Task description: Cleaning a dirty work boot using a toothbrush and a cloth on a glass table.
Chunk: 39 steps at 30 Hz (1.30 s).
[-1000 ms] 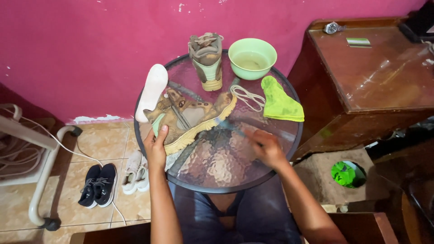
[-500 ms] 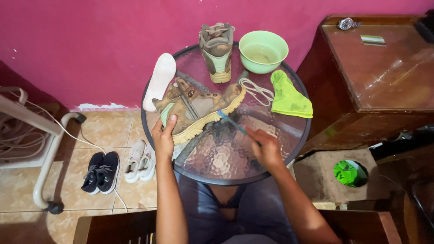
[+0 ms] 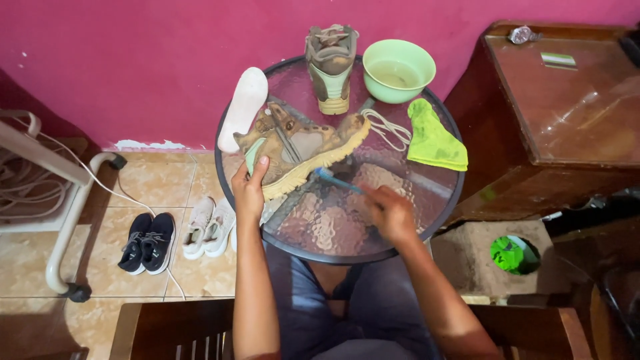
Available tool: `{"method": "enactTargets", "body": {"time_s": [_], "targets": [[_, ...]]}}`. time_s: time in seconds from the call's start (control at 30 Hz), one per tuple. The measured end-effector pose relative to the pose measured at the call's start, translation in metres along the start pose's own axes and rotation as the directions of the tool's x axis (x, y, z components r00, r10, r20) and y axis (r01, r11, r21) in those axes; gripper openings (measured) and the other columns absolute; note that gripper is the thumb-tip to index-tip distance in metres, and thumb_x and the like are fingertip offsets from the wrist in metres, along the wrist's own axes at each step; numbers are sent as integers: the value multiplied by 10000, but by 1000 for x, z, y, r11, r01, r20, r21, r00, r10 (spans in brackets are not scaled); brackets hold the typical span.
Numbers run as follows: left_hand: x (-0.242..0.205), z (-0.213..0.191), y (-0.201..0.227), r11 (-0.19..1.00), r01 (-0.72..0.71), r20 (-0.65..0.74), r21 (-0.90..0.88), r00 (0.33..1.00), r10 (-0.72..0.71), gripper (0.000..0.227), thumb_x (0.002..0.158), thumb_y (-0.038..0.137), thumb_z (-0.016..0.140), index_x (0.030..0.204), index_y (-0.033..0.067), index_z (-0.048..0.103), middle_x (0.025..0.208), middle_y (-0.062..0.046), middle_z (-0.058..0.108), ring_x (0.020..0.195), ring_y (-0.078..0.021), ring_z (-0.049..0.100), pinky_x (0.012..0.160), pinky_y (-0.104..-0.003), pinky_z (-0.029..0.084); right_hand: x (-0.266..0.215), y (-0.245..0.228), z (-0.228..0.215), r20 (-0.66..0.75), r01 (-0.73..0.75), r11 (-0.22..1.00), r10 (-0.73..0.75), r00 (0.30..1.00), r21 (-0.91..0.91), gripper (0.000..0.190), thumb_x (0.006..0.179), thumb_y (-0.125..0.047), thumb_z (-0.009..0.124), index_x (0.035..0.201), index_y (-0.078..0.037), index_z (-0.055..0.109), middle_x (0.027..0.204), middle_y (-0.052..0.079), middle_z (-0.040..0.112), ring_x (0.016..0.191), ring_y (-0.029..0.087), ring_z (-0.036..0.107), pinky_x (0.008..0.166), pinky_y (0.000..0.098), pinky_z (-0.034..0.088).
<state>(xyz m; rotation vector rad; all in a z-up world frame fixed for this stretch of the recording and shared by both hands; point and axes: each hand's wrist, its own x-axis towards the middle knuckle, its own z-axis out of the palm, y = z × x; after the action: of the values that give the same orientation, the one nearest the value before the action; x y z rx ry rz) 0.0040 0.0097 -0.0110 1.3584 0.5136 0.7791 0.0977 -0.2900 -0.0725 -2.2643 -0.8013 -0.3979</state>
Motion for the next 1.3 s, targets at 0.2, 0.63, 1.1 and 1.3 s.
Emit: {"method": "enactTargets", "body": {"time_s": [0.2,0.63,1.1,1.3], "targets": [[-7,1,12,1000,-28,4,9,1000,28,251,888,295,801,1050,108,761,917,-34,717,892,-132,620,892,-341,520,2,-17,-16,-133,103,969,-74,988,225,210,921,-155,742,1122,-131,803,814,104,740,756,339,725,676,395,569],[-9,0,20,998,-2,5,65,1000,2,305,875,351,802,1047,102,767,937,-55,733,938,-152,632,932,-350,494,7,-22,-19,-4,47,984,-47,999,170,198,934,-199,717,1102,-134,802,853,121,758,819,369,732,731,459,574],[10,1,16,988,95,6,118,995,-97,360,883,375,786,1076,71,770,996,-119,750,1012,-196,658,951,-391,498,19,-22,-23,-19,-61,970,67,998,237,191,959,-199,718,1129,-183,805,948,35,790,918,265,756,799,345,582],[14,-1,23,980,127,20,151,991,-131,360,901,356,763,1082,45,764,986,-144,745,1019,-209,652,939,-410,498,20,-28,-23,9,-88,980,88,996,178,187,857,-48,702,1017,-53,797,924,201,756,935,421,715,834,496,571]]}}
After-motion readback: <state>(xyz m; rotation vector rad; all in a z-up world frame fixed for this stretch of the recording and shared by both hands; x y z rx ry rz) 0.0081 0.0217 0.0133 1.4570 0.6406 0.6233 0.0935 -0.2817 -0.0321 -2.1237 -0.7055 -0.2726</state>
